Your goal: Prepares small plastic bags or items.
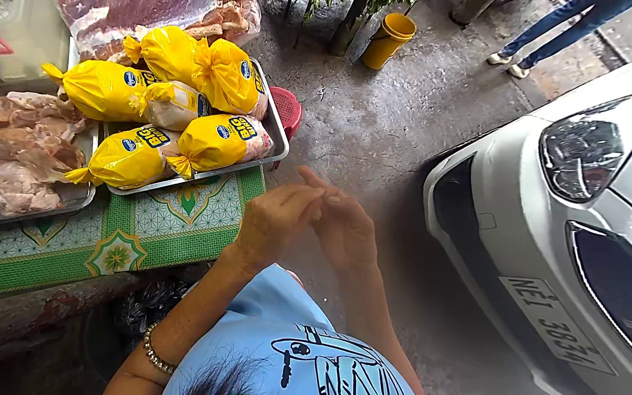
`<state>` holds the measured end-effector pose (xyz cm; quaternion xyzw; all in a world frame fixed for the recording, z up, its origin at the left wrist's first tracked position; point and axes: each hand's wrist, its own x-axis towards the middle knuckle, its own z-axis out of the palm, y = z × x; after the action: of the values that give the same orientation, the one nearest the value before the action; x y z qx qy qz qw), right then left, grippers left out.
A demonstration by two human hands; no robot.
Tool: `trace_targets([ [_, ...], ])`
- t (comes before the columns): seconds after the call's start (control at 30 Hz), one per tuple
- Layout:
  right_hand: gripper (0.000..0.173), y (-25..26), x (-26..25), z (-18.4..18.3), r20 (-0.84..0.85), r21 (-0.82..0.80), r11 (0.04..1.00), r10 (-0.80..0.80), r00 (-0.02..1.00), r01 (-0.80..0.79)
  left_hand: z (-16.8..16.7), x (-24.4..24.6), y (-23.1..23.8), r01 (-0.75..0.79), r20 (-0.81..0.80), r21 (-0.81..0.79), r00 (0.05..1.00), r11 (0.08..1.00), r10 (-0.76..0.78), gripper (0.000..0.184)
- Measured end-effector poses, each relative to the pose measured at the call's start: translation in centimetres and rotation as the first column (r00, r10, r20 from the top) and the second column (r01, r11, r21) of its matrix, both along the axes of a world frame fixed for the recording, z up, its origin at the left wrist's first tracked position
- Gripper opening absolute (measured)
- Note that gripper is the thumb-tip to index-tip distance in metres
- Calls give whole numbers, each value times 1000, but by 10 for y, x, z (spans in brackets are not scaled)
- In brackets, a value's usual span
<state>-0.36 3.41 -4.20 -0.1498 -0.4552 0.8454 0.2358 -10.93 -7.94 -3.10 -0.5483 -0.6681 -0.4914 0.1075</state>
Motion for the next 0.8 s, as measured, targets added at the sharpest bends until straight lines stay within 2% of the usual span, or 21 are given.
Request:
trace_targets([
  [0.1, 25, 1, 4, -1, 32, 118, 989, -88, 996, 84, -1, 2, 4, 13, 11, -11, 1000, 1000, -13, 15],
  [0.27, 16, 1, 7, -4, 26, 390, 898, -234, 972, 206, -3, 3, 6, 37, 77, -8, 996, 999, -36, 13],
  [0.43, 16, 5, 8, -3, 47, 452, 876, -211, 976, 168, -3, 1, 3, 46, 95, -17, 995, 999, -44, 11],
  [0.53, 14, 6, 10, -3, 90, 574, 808, -220, 971, 130, -6, 0, 0, 36, 80, -21, 996, 999, -34, 9],
  [0.63, 12, 7, 11, -1, 131, 720, 690, -245, 961, 78, -10, -1, -2, 3, 37, -44, 999, 999, -1, 6],
  [0.7, 13, 8, 12, 1, 138, 825, 563, -284, 949, 49, -13, 0, -2, -17, 0, -65, 1000, 998, 17, 6],
  [0.8, 18, 4, 14, 3, 107, 970, 244, -419, 902, -1, -19, -2, -2, -50, -86, -107, 995, 993, 41, 7],
])
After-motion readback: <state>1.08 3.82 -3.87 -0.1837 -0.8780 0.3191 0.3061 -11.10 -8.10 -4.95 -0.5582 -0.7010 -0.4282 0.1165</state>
